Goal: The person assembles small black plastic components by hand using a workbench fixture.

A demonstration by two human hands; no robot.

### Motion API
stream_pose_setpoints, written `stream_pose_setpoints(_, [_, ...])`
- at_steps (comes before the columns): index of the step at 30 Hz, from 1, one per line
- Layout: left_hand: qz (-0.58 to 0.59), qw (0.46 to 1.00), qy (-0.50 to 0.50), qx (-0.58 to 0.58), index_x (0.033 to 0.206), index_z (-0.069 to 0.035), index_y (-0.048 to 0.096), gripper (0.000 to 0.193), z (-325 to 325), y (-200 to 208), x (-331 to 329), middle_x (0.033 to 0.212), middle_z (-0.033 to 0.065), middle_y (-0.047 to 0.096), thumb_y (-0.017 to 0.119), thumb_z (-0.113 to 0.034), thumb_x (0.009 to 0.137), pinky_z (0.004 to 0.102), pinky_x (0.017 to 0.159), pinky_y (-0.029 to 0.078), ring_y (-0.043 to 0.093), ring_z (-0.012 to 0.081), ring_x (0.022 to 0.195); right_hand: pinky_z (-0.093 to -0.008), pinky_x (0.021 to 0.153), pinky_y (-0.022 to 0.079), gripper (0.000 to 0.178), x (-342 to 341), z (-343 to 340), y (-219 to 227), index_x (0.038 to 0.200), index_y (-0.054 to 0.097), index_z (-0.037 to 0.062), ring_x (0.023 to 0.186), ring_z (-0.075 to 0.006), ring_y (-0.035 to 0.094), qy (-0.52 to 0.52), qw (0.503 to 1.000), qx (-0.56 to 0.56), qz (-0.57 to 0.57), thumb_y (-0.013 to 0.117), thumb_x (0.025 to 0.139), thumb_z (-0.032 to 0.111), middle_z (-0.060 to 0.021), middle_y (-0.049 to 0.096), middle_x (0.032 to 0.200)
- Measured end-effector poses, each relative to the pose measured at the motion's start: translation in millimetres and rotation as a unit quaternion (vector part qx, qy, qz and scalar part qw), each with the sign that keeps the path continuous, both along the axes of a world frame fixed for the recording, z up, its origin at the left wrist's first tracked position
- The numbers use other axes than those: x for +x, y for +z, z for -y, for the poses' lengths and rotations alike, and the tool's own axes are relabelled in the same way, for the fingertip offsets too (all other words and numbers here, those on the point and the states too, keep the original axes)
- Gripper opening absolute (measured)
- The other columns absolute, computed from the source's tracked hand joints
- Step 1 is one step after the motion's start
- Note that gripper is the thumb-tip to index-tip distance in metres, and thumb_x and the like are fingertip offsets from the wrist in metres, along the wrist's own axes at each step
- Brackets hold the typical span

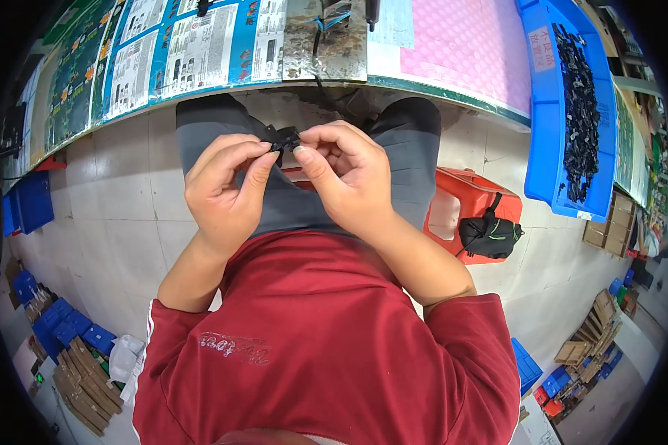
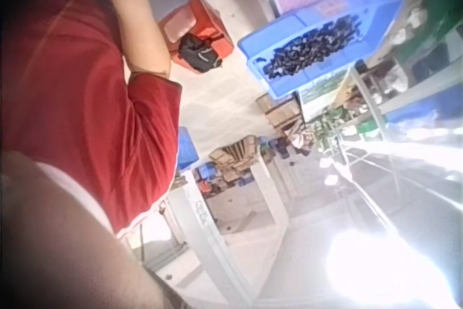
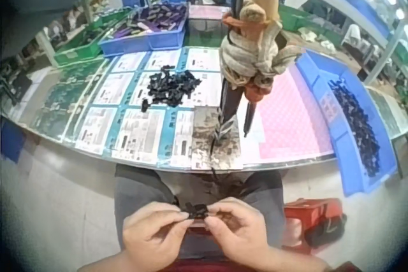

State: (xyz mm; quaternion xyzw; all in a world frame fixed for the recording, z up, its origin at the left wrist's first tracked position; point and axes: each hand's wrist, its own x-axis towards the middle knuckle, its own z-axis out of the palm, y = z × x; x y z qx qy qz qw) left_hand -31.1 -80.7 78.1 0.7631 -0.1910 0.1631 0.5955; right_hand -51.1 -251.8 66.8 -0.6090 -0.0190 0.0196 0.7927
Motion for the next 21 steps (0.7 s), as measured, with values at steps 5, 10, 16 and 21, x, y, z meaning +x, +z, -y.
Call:
stream_pose_setpoints(5, [-0.003,1.0,-0.012,0.005,0.092,0.001,0.069,0.015,3,5,-4,0.085,0.0117,0.067,0.075,0.006,0.079,0.0258,0.053,0.054,0.067,0.0165,0.066,-0.022,0.066,0.054,0.014,-5,-3,0,0.102,0.061,-0.0074,0.078,-0.009,0.061,-0.015,0.999,0.005,0.049,0.066,0.092,0.0,-0.0068,0.058,0.094])
stream_pose_setpoints(10, [0.035,0.998,0.016,0.04,0.095,0.0,0.072,0.022,5,4,-7,0.085,0.0112,0.067,0.076,0.009,0.075,0.0261,0.052,0.051,0.064,0.0159,0.063,-0.0222,0.066,0.053,0.011,-6,-2,4,0.099,0.061,-0.0067,0.078,-0.0101,0.061,0.0,0.998,-0.015,0.053,0.066,0.092,0.0,-0.0081,0.059,0.094])
stream_pose_setpoints(16, [0.176,0.981,0.014,0.075,0.099,0.001,0.073,0.033,5,-2,-6,0.085,0.011,0.065,0.075,0.012,0.068,0.0283,0.055,0.05,0.063,0.022,0.068,-0.0238,0.07,0.052,0.011,-11,4,12,0.1,0.062,-0.006,0.079,-0.0122,0.062,0.007,0.997,-0.022,0.078,0.065,0.091,-0.001,-0.0092,0.061,0.095])
stream_pose_setpoints(21, [0.213,0.974,0.014,0.072,0.1,0.002,0.072,0.036,10,0,-7,0.085,0.0121,0.064,0.072,0.014,0.066,0.0283,0.054,0.049,0.061,0.0225,0.066,-0.0235,0.069,0.05,0.013,-14,3,19,0.101,0.065,-0.005,0.079,-0.0127,0.061,-0.023,0.997,-0.01,0.079,0.068,0.089,0.0,-0.0091,0.063,0.094])
